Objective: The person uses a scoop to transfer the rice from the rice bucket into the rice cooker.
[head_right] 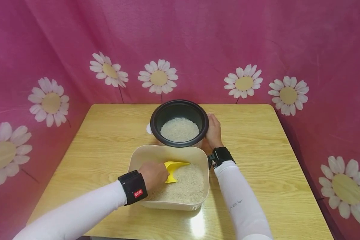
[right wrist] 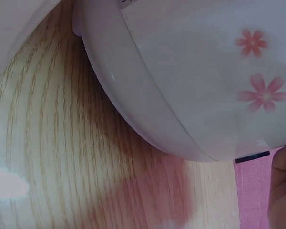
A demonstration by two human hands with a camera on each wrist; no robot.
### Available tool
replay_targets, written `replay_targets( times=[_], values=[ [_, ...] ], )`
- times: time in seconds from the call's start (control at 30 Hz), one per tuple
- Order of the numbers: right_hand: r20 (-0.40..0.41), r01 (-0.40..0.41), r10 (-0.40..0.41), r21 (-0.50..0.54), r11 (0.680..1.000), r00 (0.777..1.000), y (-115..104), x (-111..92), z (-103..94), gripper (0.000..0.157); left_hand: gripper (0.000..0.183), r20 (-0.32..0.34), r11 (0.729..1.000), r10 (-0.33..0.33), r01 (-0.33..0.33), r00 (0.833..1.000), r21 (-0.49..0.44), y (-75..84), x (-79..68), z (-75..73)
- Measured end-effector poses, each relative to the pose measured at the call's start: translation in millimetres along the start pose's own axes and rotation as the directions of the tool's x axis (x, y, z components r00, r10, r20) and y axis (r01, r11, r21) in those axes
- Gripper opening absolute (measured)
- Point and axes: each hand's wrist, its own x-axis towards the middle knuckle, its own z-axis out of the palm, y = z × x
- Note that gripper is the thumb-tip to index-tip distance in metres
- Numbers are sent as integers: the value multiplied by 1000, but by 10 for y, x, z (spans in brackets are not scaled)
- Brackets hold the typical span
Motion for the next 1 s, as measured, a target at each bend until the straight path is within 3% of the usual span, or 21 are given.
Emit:
replay_targets(
  times=[0.23,0.47,0.57,0.8,1.0],
  values=[
    [-15,23,-23,-32,999,1000,-8,-27,1,29,20,70,997,60,-57,996,-42,-66,20,-20],
    [-20,4,-4,-21,1000,1000,-5,-15,-3,28,37,72,958,100,-77,992,-276,-185,59,8],
    [-16,-2,2,-5,1000,1000,-7,-2,13,28,42,99,946,104,-68,990,-318,-217,66,10],
    [-10,-6,6,17,1000,1000,-16,11,39,28,46,176,944,94,-32,980,-330,-241,98,-6],
    [-12,-16,16,1,1000,1000,-17,-20,37,28,44,160,944,95,-38,983,-329,-246,119,32]
  ],
)
